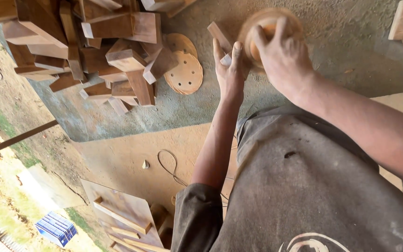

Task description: The person uses a handheld orbital sander to smooth the surfaces of small wooden blocks. They pick up blocks one at a time, sand multiple faces, and place them back on the workbench among other blocks.

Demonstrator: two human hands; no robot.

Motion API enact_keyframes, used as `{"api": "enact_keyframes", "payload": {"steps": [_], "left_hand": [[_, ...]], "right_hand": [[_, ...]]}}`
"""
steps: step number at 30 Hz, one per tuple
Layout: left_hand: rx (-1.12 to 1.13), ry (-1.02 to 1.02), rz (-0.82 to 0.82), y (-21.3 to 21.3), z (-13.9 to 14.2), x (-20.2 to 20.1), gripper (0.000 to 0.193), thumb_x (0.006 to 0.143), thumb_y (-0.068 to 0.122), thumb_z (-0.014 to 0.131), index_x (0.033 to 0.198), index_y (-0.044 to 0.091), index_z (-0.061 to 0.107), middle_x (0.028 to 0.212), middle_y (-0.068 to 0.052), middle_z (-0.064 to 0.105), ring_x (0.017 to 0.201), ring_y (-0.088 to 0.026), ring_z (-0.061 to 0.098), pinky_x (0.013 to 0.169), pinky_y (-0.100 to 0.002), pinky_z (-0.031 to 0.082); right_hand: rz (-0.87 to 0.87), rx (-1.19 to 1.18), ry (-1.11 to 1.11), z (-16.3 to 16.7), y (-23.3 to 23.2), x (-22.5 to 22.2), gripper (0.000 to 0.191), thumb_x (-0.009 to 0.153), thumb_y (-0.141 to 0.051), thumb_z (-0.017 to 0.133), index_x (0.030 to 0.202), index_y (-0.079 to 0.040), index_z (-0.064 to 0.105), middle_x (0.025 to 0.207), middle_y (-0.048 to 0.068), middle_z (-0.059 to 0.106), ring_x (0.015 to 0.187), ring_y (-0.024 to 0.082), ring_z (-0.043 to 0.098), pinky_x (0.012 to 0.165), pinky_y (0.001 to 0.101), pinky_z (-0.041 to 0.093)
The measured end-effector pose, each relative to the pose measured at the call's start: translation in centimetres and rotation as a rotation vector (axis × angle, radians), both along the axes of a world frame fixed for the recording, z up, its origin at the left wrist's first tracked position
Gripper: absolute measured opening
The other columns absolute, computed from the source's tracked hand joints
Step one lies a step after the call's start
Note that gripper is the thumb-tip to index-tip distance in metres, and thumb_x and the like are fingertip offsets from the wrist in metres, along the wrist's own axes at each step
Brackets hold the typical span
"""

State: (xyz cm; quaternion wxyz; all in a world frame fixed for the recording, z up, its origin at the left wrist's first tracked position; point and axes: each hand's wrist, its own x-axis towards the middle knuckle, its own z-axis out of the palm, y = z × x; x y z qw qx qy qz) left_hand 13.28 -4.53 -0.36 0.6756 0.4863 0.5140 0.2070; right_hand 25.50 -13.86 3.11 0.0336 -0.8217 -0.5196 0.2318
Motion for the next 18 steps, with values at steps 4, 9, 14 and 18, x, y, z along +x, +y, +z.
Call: {"api": "enact_keyframes", "payload": {"steps": [4,9,14,18], "left_hand": [[0.116,0.081,-0.021,-0.4,-0.1,-0.2,0.104,0.094,0.05,0.071,0.168,0.001,0.017,0.158,-0.027,0.044,0.134,-0.029,0.054,0.106,-0.039,0.05],[0.056,0.058,-0.005,-0.1,0.7,0.2,0.1,0.089,0.043,0.074,0.166,0.006,0.022,0.144,-0.029,0.055,0.121,-0.029,0.062,0.098,-0.04,0.055],[0.14,0.142,-0.036,0.4,1.4,0.4,0.084,0.089,0.021,0.069,0.163,0.012,0.031,0.126,-0.02,0.06,0.095,-0.021,0.064,0.078,-0.036,0.056],[0.063,0.079,0.012,0.1,1.5,0.3,0.08,0.087,0.015,0.063,0.162,0.01,0.035,0.089,-0.016,0.065,0.059,-0.015,0.055,0.053,-0.033,0.049]], "right_hand": [[-0.053,0.168,-0.167,-0.7,2.6,0.3,0.065,0.099,-0.012,0.065,0.158,-0.003,0.039,0.127,0.041,0.044,0.085,0.039,0.07,0.067,0.0429,0.065],[-0.06,0.037,-0.002,1.0,-0.2,0.1,0.052,0.102,-0.012,0.065,0.147,-0.004,0.04,0.125,0.043,0.043,0.075,0.045,0.068,0.053,0.0401,0.064],[-0.055,-0.123,0.034,1.5,-5.3,1.4,0.067,0.093,-0.011,0.072,0.151,-0.008,0.039,0.126,0.038,0.042,0.08,0.046,0.068,0.06,0.0418,0.066],[-0.056,-0.169,0.018,1.8,-7.1,3.0,0.073,0.093,-0.016,0.079,0.155,-0.011,0.042,0.132,0.035,0.044,0.086,0.044,0.07,0.07,0.0475,0.065]]}}
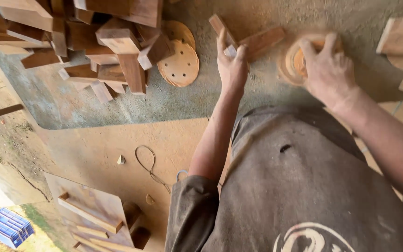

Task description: The person uses a handheld orbital sander to smooth the surfaces of small wooden blocks. They pick up blocks one at a time, sand multiple faces, and place them back on the workbench among other blocks.

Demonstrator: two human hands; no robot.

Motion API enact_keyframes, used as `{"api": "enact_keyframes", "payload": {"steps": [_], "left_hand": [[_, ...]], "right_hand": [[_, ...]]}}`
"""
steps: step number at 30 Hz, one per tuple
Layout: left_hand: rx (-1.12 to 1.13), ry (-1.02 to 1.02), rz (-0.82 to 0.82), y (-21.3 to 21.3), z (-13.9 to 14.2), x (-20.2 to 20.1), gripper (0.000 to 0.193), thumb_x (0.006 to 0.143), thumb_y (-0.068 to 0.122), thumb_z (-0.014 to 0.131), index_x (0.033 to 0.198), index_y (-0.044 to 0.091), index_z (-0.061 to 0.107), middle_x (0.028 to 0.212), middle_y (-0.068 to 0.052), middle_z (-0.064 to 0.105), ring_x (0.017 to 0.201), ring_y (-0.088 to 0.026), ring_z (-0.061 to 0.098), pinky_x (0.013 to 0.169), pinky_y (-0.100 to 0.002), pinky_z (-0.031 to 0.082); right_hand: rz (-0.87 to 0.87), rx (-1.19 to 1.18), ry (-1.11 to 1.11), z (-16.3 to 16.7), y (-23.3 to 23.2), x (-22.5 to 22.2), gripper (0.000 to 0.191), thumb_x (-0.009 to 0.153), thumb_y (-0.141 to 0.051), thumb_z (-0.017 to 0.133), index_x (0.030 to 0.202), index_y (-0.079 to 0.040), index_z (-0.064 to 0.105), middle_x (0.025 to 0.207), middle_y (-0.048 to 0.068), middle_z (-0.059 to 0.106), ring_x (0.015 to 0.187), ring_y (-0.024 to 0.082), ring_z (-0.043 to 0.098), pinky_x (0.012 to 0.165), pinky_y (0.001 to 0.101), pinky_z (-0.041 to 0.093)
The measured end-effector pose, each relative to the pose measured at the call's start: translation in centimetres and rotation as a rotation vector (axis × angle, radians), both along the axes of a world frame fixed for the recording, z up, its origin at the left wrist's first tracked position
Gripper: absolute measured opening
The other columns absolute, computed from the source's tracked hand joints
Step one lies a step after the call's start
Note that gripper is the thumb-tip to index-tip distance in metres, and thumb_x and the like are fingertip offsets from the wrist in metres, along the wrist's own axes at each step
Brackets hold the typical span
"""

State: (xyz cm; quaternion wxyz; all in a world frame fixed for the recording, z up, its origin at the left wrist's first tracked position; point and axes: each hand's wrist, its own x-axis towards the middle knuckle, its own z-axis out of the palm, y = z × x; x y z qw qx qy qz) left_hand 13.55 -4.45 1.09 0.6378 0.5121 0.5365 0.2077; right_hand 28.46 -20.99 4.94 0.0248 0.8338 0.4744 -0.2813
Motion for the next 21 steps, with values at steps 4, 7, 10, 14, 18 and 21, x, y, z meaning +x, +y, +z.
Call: {"api": "enact_keyframes", "payload": {"steps": [4,7,10,14,18,21], "left_hand": [[0.038,0.164,-0.039,0.0,-0.5,0.0,0.079,0.085,0.02,0.061,0.159,0.012,0.035,0.1,-0.016,0.068,0.065,-0.02,0.06,0.061,-0.036,0.054],[0.443,0.069,-0.07,0.0,-1.3,0.1,0.073,0.095,0.016,0.068,0.16,0.004,0.038,0.152,-0.026,0.052,0.133,-0.031,0.055,0.11,-0.046,0.046],[0.219,0.073,-0.036,-0.2,-1.8,-0.1,0.069,0.091,0.022,0.062,0.155,0.003,0.044,0.146,-0.025,0.058,0.13,-0.033,0.06,0.113,-0.044,0.048],[0.164,0.147,-0.045,0.0,-1.9,-0.2,0.078,0.09,0.022,0.065,0.161,0.007,0.037,0.156,-0.027,0.048,0.135,-0.036,0.055,0.113,-0.043,0.045],[0.078,0.055,-0.023,0.1,-1.8,0.0,0.077,0.091,0.027,0.064,0.16,0.008,0.037,0.159,-0.027,0.039,0.136,-0.037,0.056,0.112,-0.042,0.048],[0.178,0.041,-0.025,0.1,-2.1,-0.1,0.074,0.092,0.029,0.067,0.157,0.004,0.04,0.161,-0.029,0.041,0.141,-0.036,0.054,0.115,-0.042,0.045]], "right_hand": [[-0.241,0.358,0.104,1.8,-0.4,0.8,0.084,0.082,-0.028,0.093,0.151,-0.017,0.048,0.134,0.032,0.045,0.111,0.056,0.06,0.087,0.0605,0.056],[-0.262,0.429,0.163,2.5,0.7,0.8,0.08,0.086,-0.026,0.09,0.154,-0.021,0.046,0.137,0.029,0.046,0.121,0.053,0.061,0.097,0.0597,0.055],[-0.23,0.3,0.2,1.6,3.2,0.5,0.085,0.088,-0.032,0.093,0.155,-0.021,0.042,0.136,0.031,0.043,0.112,0.055,0.06,0.087,0.0611,0.055],[-0.134,0.262,0.161,-0.4,6.8,0.3,0.093,0.079,-0.017,0.091,0.155,-0.02,0.037,0.136,0.031,0.04,0.108,0.056,0.062,0.09,0.061,0.057],[-0.176,0.218,0.143,-0.8,9.3,0.3,0.09,0.084,-0.02,0.092,0.153,-0.014,0.035,0.136,0.034,0.038,0.106,0.059,0.061,0.086,0.0596,0.06],[-0.141,0.238,0.131,-0.9,10.9,-0.1,0.093,0.087,-0.023,0.091,0.158,-0.011,0.032,0.138,0.039,0.037,0.104,0.056,0.063,0.086,0.0587,0.06]]}}
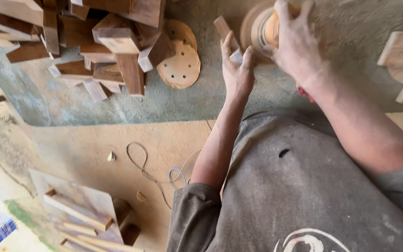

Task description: The person uses a handheld orbital sander to smooth the surfaces of small wooden blocks. They pick up blocks one at a time, sand multiple faces, and place them back on the workbench among other blocks.

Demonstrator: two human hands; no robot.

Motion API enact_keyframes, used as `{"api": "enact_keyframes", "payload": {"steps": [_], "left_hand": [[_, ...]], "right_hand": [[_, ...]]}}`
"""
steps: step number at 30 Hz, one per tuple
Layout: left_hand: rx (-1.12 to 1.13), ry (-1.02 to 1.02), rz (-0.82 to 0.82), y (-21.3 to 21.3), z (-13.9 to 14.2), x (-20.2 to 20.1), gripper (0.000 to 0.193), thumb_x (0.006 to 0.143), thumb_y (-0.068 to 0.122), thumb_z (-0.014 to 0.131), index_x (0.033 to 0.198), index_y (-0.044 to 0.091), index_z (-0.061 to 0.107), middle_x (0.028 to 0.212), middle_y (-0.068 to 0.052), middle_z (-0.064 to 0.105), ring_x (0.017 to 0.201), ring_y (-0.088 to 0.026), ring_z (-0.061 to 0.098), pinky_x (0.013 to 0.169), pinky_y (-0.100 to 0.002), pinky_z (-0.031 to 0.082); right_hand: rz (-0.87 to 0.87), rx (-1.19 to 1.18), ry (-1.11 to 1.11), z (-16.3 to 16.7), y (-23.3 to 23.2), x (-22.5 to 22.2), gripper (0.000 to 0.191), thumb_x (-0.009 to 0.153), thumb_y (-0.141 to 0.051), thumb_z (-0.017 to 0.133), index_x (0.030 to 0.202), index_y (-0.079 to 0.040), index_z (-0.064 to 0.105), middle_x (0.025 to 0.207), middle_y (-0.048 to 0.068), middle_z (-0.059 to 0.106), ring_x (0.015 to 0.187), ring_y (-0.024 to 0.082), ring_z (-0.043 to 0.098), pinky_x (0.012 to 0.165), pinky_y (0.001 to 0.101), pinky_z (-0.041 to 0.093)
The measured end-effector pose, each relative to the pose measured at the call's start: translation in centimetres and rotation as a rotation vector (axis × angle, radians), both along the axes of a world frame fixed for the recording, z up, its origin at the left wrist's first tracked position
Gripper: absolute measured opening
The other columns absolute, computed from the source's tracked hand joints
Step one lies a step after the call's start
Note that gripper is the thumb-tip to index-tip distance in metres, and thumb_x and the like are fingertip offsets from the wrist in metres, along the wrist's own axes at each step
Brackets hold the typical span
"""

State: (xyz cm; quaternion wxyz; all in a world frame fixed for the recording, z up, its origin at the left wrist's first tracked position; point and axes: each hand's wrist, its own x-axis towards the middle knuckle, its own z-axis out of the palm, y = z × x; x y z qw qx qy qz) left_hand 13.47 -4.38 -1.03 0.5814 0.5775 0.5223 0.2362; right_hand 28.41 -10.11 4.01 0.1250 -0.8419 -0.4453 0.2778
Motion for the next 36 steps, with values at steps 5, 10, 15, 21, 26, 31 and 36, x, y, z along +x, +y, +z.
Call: {"api": "enact_keyframes", "payload": {"steps": [5,10,15,21,26,31,36], "left_hand": [[0.068,0.051,-0.031,0.0,-0.5,-0.4,0.072,0.096,0.027,0.069,0.158,0.003,0.04,0.163,-0.03,0.037,0.145,-0.036,0.047,0.118,-0.044,0.041],[-0.058,0.035,-0.038,0.2,0.7,-0.5,0.075,0.094,0.032,0.068,0.159,0.009,0.037,0.132,-0.023,0.063,0.102,-0.024,0.069,0.088,-0.039,0.058],[-0.17,-0.006,0.006,0.4,1.7,-0.2,0.083,0.091,0.029,0.069,0.162,0.013,0.028,0.099,-0.018,0.07,0.06,-0.013,0.056,0.054,-0.029,0.049],[-0.137,-0.017,0.0,0.6,1.6,-0.2,0.082,0.092,0.03,0.069,0.162,0.013,0.028,0.096,-0.012,0.068,0.061,-0.011,0.058,0.054,-0.028,0.05],[-0.153,0.015,-0.024,0.8,1.2,-0.6,0.082,0.091,0.03,0.068,0.161,0.013,0.028,0.094,-0.014,0.067,0.061,-0.013,0.058,0.054,-0.029,0.052],[0.058,0.071,-0.086,1.1,0.1,-1.0,0.078,0.099,0.033,0.07,0.162,0.012,0.03,0.13,-0.022,0.06,0.094,-0.016,0.069,0.08,-0.035,0.06],[0.053,0.045,-0.075,1.4,-0.1,-1.0,0.076,0.097,0.031,0.071,0.16,0.01,0.034,0.135,-0.024,0.06,0.107,-0.024,0.065,0.092,-0.041,0.055]], "right_hand": [[0.005,0.043,-0.04,-1.1,1.0,-0.8,0.092,0.086,-0.03,0.092,0.152,-0.003,0.034,0.133,0.04,0.046,0.106,0.054,0.063,0.086,0.0584,0.057],[-0.043,0.02,-0.116,-1.6,-0.4,0.2,0.088,0.086,-0.036,0.092,0.147,0.001,0.04,0.124,0.035,0.057,0.105,0.048,0.065,0.089,0.0609,0.053],[-0.111,0.051,-0.087,-1.3,-1.2,1.0,0.08,0.086,-0.037,0.093,0.14,0.001,0.049,0.125,0.032,0.058,0.11,0.048,0.064,0.092,0.0568,0.053],[-0.235,0.089,-0.033,-3.1,-1.5,1.3,0.084,0.084,-0.037,0.096,0.142,0.002,0.05,0.131,0.031,0.055,0.114,0.048,0.06,0.094,0.0562,0.051],[-0.223,0.133,-0.065,-3.6,-2.4,2.8,0.077,0.088,-0.031,0.096,0.14,0.002,0.049,0.136,0.028,0.055,0.123,0.044,0.061,0.1,0.052,0.054],[-0.191,0.082,0.018,-1.4,-2.9,0.8,0.098,0.079,-0.019,0.092,0.156,-0.009,0.032,0.14,0.039,0.038,0.106,0.05,0.062,0.082,0.0475,0.063],[-0.049,-0.09,0.063,1.5,-4.9,-3.7,0.088,0.086,-0.022,0.089,0.153,-0.014,0.033,0.128,0.034,0.044,0.103,0.049,0.065,0.073,0.0507,0.065]]}}
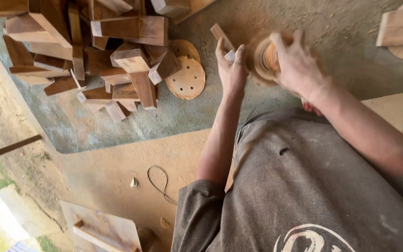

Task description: The person uses a handheld orbital sander to smooth the surfaces of small wooden blocks. They pick up blocks one at a time, sand multiple faces, and place them back on the workbench among other blocks.

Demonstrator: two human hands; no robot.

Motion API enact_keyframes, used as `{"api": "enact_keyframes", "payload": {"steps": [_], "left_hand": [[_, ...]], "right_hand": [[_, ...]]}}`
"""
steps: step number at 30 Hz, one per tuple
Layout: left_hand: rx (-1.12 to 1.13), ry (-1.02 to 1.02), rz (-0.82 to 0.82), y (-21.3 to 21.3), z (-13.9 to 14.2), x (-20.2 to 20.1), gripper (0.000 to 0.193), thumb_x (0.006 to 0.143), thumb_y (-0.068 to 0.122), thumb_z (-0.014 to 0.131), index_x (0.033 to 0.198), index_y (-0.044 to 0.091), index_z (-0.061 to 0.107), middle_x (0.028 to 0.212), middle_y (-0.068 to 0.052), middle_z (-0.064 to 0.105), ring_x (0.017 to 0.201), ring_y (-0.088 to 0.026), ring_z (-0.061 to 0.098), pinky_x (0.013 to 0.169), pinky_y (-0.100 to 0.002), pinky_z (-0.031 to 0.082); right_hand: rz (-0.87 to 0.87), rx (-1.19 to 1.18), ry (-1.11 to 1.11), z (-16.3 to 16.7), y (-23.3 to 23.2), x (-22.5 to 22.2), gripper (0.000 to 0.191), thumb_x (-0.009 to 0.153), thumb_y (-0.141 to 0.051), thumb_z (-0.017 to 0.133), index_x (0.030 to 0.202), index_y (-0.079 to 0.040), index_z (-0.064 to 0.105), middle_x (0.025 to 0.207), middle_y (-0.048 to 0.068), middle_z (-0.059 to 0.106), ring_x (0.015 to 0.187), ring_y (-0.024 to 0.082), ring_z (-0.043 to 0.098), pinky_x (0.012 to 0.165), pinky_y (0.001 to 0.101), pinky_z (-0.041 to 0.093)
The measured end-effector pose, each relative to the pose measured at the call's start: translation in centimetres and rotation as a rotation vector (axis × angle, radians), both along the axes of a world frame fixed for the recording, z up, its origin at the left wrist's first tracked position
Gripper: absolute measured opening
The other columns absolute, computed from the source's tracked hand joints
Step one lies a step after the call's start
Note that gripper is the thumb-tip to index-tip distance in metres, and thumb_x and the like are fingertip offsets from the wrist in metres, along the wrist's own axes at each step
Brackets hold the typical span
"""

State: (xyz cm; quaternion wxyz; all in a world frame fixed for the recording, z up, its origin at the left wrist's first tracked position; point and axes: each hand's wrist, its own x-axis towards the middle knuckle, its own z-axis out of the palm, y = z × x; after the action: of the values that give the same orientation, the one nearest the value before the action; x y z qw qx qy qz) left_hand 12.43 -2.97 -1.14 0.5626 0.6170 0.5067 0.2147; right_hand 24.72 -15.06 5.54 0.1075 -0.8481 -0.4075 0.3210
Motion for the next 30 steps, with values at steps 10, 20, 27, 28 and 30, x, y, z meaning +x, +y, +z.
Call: {"api": "enact_keyframes", "payload": {"steps": [10,20,27,28,30], "left_hand": [[-0.035,-0.026,-0.072,0.9,0.2,-0.7,0.07,0.092,0.021,0.066,0.157,0.013,0.041,0.138,-0.02,0.057,0.114,-0.021,0.063,0.099,-0.037,0.052],[0.549,-0.259,-0.144,-4.4,0.6,-5.0,0.066,0.106,0.015,0.059,0.164,0.007,0.028,0.171,-0.027,0.027,0.158,-0.04,0.035,0.128,-0.047,0.044],[0.562,-0.007,-0.262,-5.3,-2.6,-8.2,0.083,0.1,0.02,0.068,0.164,0.001,0.019,0.164,-0.027,0.039,0.147,-0.042,0.049,0.116,-0.043,0.052],[0.57,0.058,-0.289,-5.4,-2.7,-8.7,0.083,0.099,0.022,0.069,0.164,0.0,0.021,0.161,-0.025,0.045,0.144,-0.042,0.053,0.115,-0.042,0.052],[0.49,0.064,-0.256,-6.1,-2.1,-9.2,0.086,0.096,0.026,0.073,0.162,-0.001,0.024,0.156,-0.025,0.049,0.142,-0.042,0.055,0.115,-0.043,0.05]], "right_hand": [[-0.211,-0.028,0.073,1.4,-7.4,1.8,0.094,0.072,-0.03,0.093,0.152,-0.027,0.044,0.141,0.032,0.043,0.122,0.055,0.056,0.095,0.0656,0.054],[-0.319,0.308,-0.119,-0.2,-11.0,2.2,0.087,0.079,-0.029,0.097,0.15,-0.016,0.048,0.144,0.026,0.051,0.131,0.044,0.057,0.106,0.0526,0.051],[-0.242,0.289,-0.222,-0.1,-11.7,3.6,0.086,0.082,-0.029,0.098,0.148,-0.012,0.046,0.137,0.025,0.052,0.128,0.043,0.058,0.106,0.0529,0.052],[-0.241,0.27,-0.225,0.0,-11.3,3.5,0.087,0.082,-0.03,0.099,0.148,-0.012,0.046,0.136,0.026,0.052,0.129,0.044,0.058,0.105,0.0538,0.052],[-0.216,0.245,-0.194,0.1,-9.9,2.9,0.088,0.08,-0.03,0.099,0.149,-0.014,0.046,0.137,0.026,0.051,0.124,0.046,0.059,0.101,0.0557,0.053]]}}
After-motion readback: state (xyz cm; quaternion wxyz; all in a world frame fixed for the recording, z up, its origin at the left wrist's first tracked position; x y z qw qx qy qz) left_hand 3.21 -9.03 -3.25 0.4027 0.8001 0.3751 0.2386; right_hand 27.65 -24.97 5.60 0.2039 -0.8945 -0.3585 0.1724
